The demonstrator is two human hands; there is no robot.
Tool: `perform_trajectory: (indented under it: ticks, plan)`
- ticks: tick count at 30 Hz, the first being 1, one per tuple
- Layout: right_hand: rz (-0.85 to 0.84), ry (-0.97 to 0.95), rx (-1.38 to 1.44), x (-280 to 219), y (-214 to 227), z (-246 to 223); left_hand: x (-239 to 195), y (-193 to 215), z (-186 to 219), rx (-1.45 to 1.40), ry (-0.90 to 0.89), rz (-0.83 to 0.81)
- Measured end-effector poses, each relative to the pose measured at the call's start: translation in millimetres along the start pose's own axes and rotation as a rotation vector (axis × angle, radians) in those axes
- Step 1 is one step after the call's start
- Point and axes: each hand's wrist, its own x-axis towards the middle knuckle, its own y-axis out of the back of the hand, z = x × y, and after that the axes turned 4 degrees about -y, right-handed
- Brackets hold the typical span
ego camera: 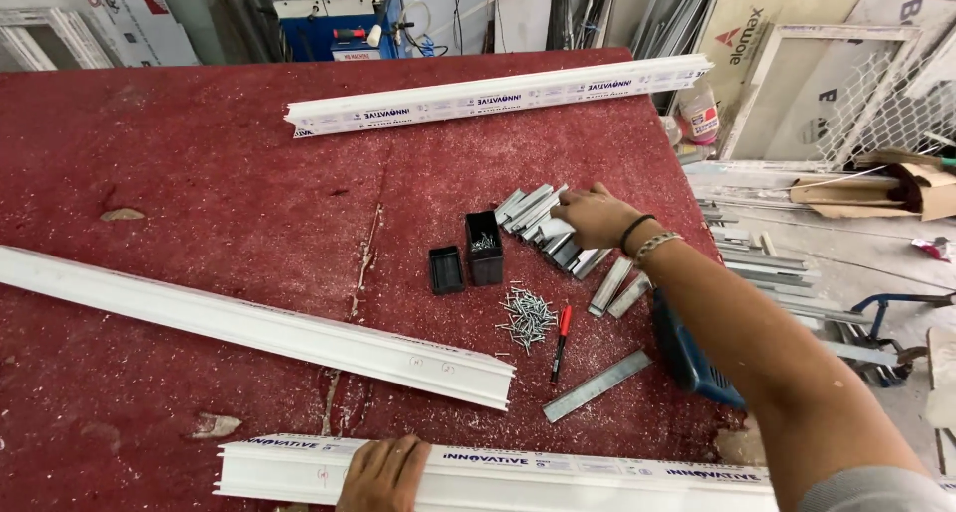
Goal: Assembling PVC window profiles by inserting metal reinforcements and securing them with screws using a power drill.
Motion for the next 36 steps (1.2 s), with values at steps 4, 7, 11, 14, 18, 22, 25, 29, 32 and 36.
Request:
perform_trajectory:
  ticks: [4, 7, 11, 14, 18, 22, 25, 29, 32, 36]
  plan:
    - [0.056, -0.182, 0.633, -44, 21, -16, -17, -34, -20, -0.016, -0.046, -0.009]
    - [0.053, -0.337, 1.085, -106, 67, -81, -23, -23, -40, -0.017, -0.068, -0.059]
    - [0.217, -0.326, 1.474, -159, 38, -164, 21, 71, -17, -0.261, 0.047, -0.061]
    - [0.201, -0.454, 1.687, -184, 45, -237, 72, 140, 35, -0.921, 0.372, -0.045]
    - [0.400, -0.250, 1.896, -201, 62, -280, 120, 179, 84, -1.168, 0.210, -0.106]
    - [0.504, -0.092, 1.290, -234, 75, -253, 118, 155, 79, -1.135, 0.150, -0.239]
    - [0.229, -0.095, 1.044, -253, 68, -236, 112, 160, 67, -0.929, 0.098, -0.268]
    - [0.046, -0.294, 1.322, -260, 92, -244, 112, 157, 52, -0.663, 0.195, -0.403]
    - [0.001, -0.414, 1.336, -268, 80, -241, 112, 154, 33, -0.315, 0.063, -0.404]
    - [0.097, 0.127, 1.001, -296, 56, -213, 99, 174, 4, -0.378, 0.008, -0.575]
